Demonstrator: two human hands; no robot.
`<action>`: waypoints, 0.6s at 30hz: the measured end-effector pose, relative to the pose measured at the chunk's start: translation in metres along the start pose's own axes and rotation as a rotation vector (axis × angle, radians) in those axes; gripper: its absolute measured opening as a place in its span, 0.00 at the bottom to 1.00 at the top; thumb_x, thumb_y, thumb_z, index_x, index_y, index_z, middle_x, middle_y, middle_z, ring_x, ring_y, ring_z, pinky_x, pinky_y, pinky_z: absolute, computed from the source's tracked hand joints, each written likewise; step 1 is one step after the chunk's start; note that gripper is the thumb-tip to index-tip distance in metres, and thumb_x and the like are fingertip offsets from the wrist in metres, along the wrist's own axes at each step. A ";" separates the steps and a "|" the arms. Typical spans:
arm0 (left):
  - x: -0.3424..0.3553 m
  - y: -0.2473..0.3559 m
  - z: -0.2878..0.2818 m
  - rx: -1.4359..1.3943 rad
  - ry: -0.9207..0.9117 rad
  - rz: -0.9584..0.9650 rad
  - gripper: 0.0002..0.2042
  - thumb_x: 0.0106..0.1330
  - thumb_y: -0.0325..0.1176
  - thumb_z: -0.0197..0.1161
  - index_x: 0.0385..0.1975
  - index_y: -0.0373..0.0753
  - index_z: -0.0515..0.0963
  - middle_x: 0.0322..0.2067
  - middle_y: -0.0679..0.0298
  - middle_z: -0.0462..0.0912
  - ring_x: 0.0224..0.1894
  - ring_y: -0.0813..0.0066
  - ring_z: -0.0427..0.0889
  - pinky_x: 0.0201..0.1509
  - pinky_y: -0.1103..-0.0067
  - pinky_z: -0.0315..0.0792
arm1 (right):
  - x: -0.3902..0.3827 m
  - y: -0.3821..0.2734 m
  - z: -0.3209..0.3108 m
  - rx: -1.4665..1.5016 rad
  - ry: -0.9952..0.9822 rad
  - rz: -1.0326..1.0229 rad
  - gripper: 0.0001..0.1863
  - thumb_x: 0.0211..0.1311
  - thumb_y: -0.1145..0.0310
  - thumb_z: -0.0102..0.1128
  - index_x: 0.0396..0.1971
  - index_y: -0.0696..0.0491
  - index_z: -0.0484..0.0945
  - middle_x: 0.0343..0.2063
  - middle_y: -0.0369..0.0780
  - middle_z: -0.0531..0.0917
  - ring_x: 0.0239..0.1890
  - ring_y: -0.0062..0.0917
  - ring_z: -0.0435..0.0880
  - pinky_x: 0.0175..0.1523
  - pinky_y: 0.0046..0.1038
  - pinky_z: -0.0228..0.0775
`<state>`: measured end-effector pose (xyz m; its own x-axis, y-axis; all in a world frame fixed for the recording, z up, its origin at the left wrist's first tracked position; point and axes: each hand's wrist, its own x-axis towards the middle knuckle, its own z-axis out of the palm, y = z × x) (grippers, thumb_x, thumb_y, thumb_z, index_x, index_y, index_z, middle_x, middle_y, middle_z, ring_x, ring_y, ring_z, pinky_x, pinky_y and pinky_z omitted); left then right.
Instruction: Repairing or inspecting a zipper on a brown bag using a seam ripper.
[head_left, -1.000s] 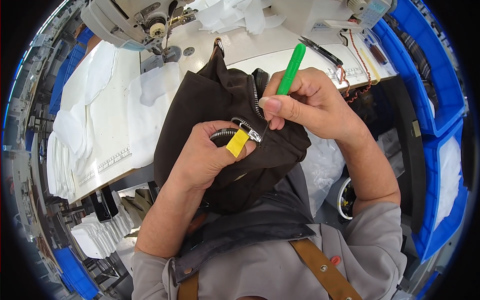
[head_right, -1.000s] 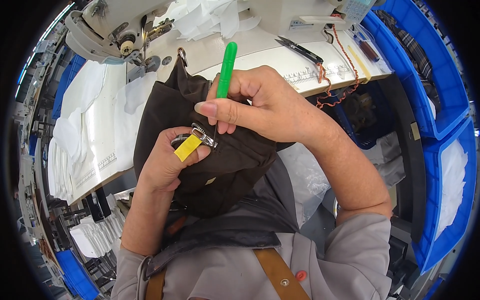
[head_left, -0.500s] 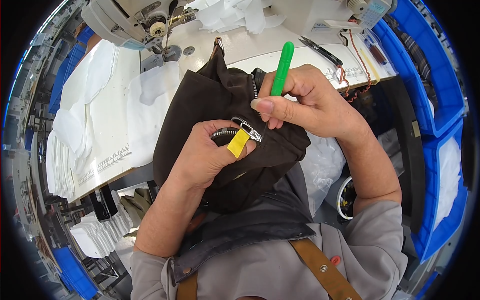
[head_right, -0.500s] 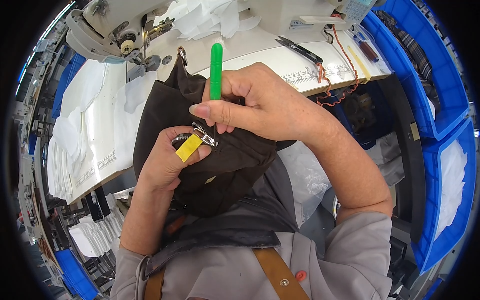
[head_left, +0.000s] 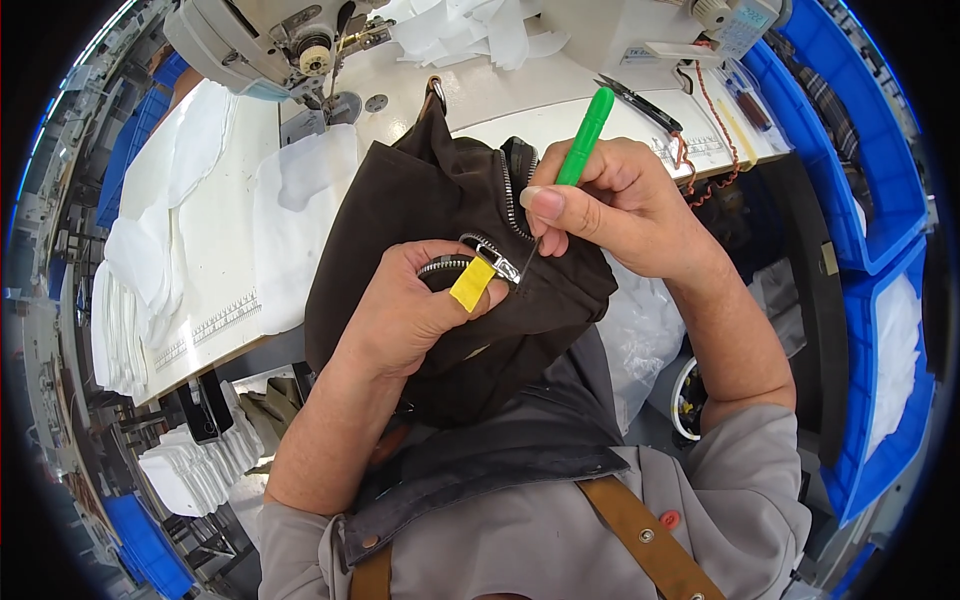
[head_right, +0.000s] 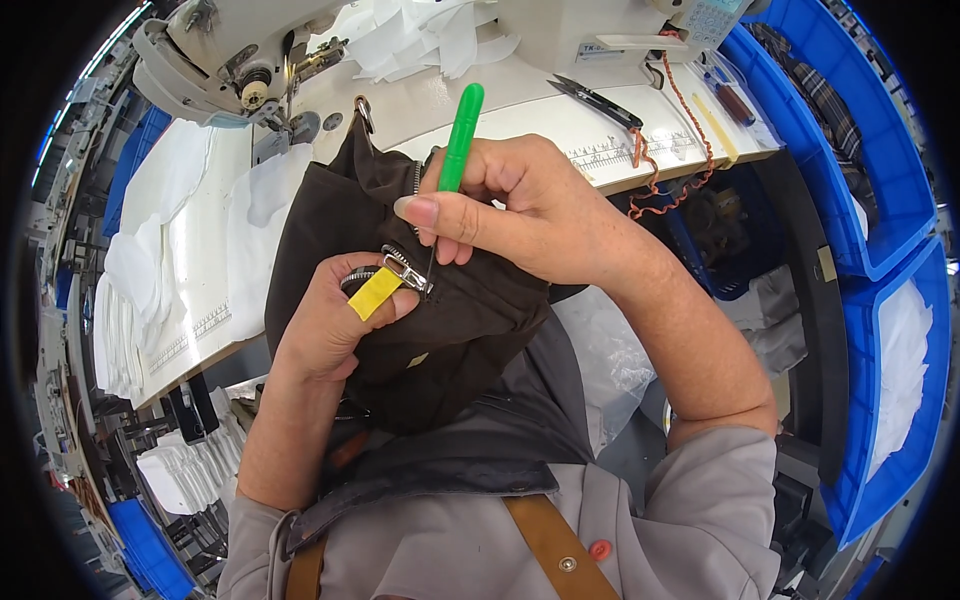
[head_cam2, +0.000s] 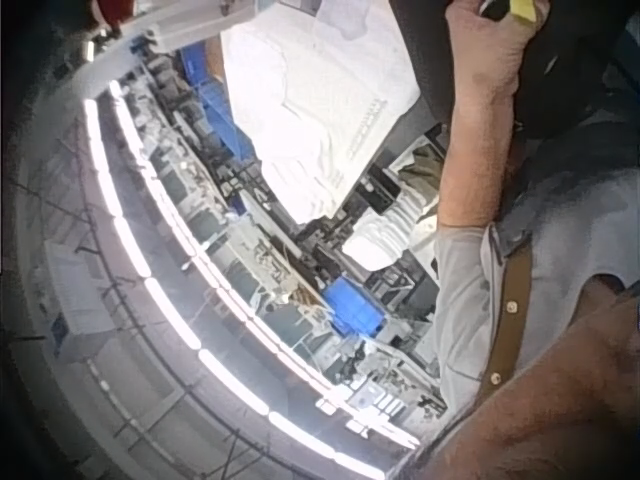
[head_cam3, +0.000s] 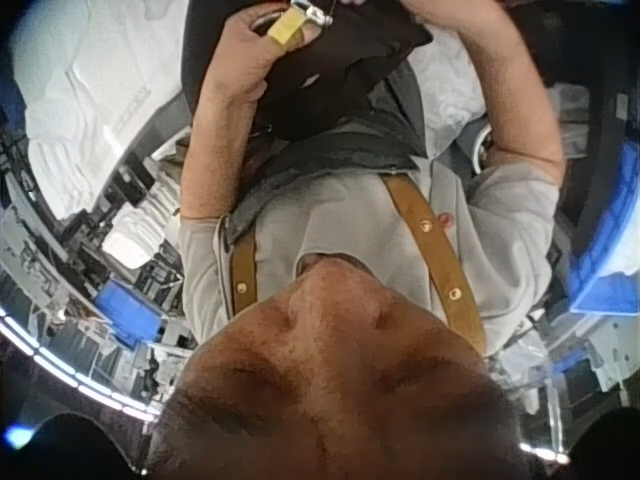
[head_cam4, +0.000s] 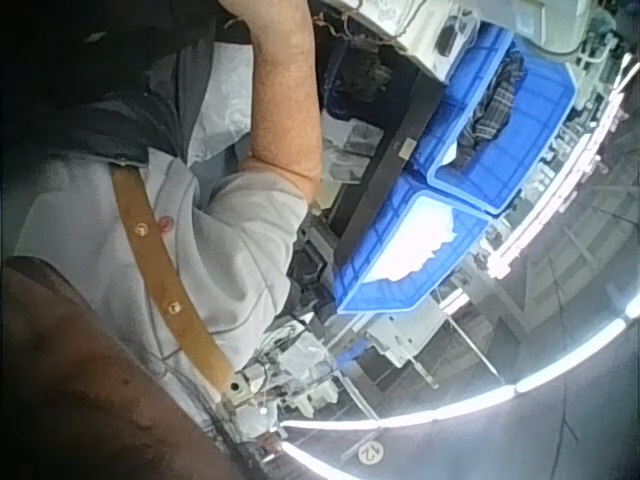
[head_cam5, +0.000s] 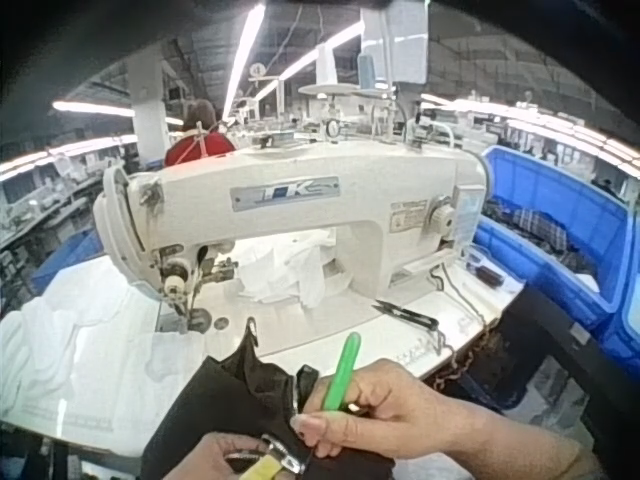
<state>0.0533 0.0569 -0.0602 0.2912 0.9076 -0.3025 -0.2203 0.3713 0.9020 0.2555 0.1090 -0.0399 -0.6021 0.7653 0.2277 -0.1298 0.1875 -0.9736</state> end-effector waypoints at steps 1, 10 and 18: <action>0.000 0.000 0.000 0.001 -0.001 0.000 0.08 0.49 0.22 0.69 0.29 0.32 0.79 0.26 0.68 0.79 0.28 0.87 0.75 0.35 0.88 0.69 | 0.000 0.001 0.000 -0.017 0.003 -0.005 0.12 0.62 0.64 0.56 0.28 0.59 0.75 0.22 0.35 0.77 0.24 0.14 0.77 0.29 0.16 0.70; 0.000 -0.001 0.000 -0.010 -0.003 0.012 0.09 0.49 0.22 0.68 0.30 0.32 0.79 0.26 0.68 0.79 0.29 0.86 0.76 0.35 0.88 0.70 | 0.002 0.001 -0.001 -0.066 -0.019 0.013 0.09 0.62 0.71 0.54 0.25 0.60 0.75 0.23 0.37 0.76 0.22 0.15 0.76 0.28 0.16 0.70; 0.003 -0.003 -0.003 0.006 -0.057 -0.007 0.09 0.49 0.22 0.69 0.31 0.32 0.78 0.26 0.69 0.78 0.29 0.88 0.75 0.34 0.89 0.69 | -0.003 0.003 -0.002 0.038 0.110 -0.062 0.12 0.63 0.66 0.52 0.27 0.60 0.75 0.23 0.37 0.77 0.24 0.16 0.76 0.31 0.17 0.69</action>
<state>0.0517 0.0591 -0.0648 0.3456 0.8921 -0.2910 -0.2121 0.3764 0.9018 0.2588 0.1087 -0.0435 -0.5024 0.8163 0.2852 -0.1947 0.2146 -0.9571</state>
